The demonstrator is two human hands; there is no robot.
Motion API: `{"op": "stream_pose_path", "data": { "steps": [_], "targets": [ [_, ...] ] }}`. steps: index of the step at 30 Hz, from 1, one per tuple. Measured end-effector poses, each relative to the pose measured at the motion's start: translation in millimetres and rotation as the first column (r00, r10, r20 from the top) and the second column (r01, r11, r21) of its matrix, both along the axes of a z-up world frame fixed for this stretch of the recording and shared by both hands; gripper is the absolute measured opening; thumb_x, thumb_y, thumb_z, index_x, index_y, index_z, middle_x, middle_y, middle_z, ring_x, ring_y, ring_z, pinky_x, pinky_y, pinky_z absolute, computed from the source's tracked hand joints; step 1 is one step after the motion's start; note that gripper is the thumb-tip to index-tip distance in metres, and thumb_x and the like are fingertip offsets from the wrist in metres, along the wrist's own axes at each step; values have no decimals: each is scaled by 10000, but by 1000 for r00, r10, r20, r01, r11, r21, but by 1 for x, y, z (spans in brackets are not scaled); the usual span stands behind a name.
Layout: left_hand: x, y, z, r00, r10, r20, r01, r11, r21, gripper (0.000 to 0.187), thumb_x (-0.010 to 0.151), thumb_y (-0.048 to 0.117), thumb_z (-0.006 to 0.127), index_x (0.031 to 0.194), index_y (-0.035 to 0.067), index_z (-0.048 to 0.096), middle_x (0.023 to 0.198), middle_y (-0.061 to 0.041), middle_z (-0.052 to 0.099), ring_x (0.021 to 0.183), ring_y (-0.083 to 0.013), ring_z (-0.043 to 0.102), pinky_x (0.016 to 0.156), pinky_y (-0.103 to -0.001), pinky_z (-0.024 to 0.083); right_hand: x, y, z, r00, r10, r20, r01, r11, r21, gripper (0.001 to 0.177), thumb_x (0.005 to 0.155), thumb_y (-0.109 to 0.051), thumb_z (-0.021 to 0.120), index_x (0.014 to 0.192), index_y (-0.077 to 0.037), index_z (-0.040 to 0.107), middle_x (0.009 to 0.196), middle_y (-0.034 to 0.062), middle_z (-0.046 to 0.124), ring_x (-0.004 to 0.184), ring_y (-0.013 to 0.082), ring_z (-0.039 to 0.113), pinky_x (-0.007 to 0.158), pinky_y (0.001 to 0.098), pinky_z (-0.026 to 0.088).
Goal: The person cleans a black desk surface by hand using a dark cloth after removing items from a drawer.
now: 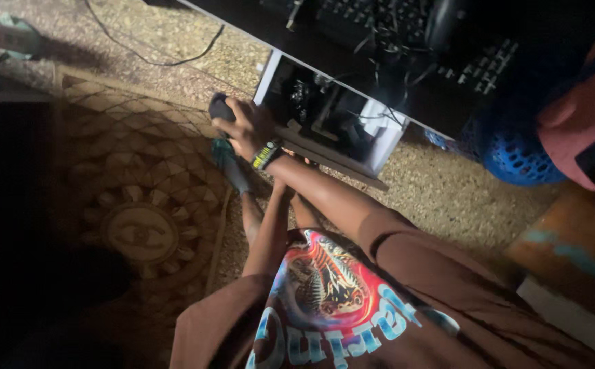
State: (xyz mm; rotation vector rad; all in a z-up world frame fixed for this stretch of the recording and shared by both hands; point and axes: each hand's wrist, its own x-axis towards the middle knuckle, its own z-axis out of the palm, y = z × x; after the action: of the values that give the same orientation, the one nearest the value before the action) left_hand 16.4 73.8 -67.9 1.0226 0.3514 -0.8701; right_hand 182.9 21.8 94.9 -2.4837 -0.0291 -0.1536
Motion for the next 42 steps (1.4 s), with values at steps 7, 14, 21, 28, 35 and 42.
{"op": "stream_pose_path", "data": {
  "steps": [7,14,21,28,35,42],
  "targets": [
    [19,9,21,933,-251,259,218,965,148,180,1028,221,584,1057,47,620,940,-68,586,866,-150,596,770,-402,590,-209,-105,6,984,-180,16,170,953,250,537,716,25,825,1207,-171,730,1457,198,475,1327,377,550,1092,481,543],
    [34,1,51,980,-52,-194,47,998,-29,240,1042,326,570,1064,93,623,906,-52,613,845,-161,619,759,-460,617,-271,-160,73,990,-142,-27,133,968,-213,477,614,-106,879,1040,-241,710,1235,144,618,1071,373,623,872,524,464],
    [33,12,19,998,-60,-26,60,998,24,210,1009,273,581,1082,81,623,933,-68,640,885,-190,645,785,-479,622,-77,-11,-81,883,-158,-443,468,386,795,635,1020,-42,740,1517,-317,456,1636,212,380,1508,307,393,1156,407,418],
    [28,31,10,992,-127,27,126,991,39,198,970,211,594,1103,68,624,964,-86,671,932,-223,675,814,-500,627,-21,-3,-43,967,-46,251,40,999,29,582,810,-125,842,1281,-339,575,1290,121,637,1075,321,667,867,426,606],
    [41,19,24,948,-158,-277,150,987,-50,211,1041,245,570,1120,55,616,975,-102,694,984,-255,699,892,-534,610,-262,-139,49,979,-196,-50,199,979,47,612,688,-62,806,1268,-217,690,1462,213,501,1301,420,550,1053,497,492],
    [44,16,23,962,-137,-235,130,990,-44,209,1059,256,576,1105,59,630,931,-68,656,936,-234,709,841,-494,626,-338,-197,101,872,-372,-318,375,926,-54,460,685,-107,778,1130,-205,713,1226,125,663,1133,341,631,961,455,522]
  ]
}}
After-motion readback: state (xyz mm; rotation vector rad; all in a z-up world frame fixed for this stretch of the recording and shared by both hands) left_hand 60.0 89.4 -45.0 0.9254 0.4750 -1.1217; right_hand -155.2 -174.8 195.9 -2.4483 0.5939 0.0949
